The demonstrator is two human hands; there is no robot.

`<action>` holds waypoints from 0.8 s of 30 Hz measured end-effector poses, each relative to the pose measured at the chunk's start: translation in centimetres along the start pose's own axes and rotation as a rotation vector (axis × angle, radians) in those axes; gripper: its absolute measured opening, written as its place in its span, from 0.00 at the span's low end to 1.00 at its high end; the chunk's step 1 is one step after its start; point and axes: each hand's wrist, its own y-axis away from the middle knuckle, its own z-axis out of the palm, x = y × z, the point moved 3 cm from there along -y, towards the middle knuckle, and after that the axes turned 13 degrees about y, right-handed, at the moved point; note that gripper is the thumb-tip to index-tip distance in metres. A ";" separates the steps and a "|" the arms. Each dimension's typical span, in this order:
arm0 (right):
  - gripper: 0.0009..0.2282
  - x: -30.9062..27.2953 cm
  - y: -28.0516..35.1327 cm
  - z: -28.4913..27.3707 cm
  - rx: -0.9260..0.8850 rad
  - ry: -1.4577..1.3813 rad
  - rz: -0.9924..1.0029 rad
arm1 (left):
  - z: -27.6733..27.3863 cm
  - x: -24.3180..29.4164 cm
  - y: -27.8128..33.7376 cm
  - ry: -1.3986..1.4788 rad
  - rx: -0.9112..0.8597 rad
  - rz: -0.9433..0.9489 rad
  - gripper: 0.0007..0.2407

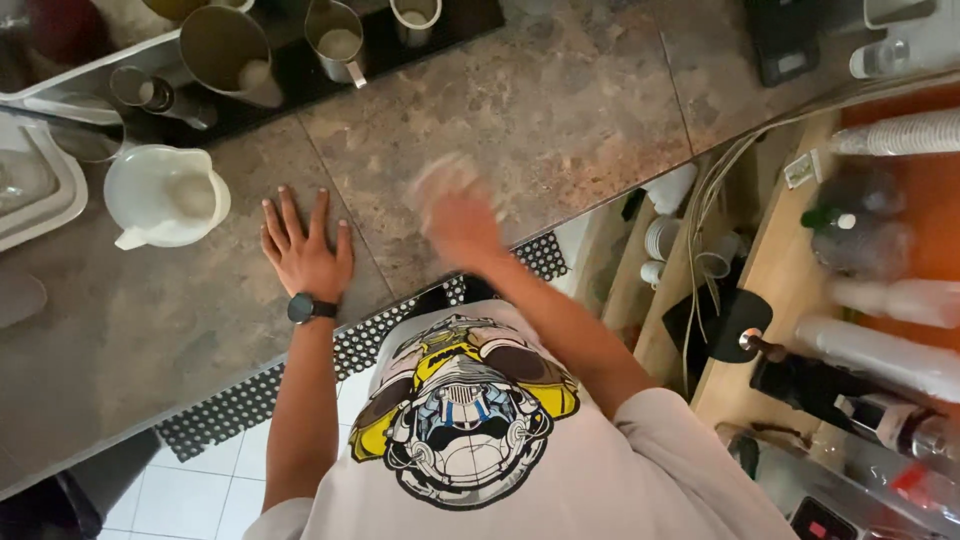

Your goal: The recorder uses a cloth to wipe down various surfaces on a coffee shop counter, including the area near the espresso machine and a digital scale.

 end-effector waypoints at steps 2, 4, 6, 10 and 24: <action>0.24 -4.1 4.4 -1.1 0.567 -0.005 -0.548 | 0.0 0.0 0.0 0.000 0.010 -0.022 0.22; 0.22 0.7 5.4 -2.6 0.451 0.020 -0.554 | -0.1 0.1 0.0 -0.012 0.008 -0.021 0.22; 0.20 6.0 5.0 -4.6 0.334 0.051 -0.560 | -0.1 0.2 0.0 -0.019 0.007 -0.021 0.22; 0.13 26.3 0.7 4.8 -0.069 0.314 0.107 | -0.1 0.3 0.0 -0.010 0.050 -0.007 0.21; 0.22 6.3 -1.7 -0.7 0.027 -0.100 -0.027 | 1.1 0.4 0.0 -0.106 0.013 -0.010 0.22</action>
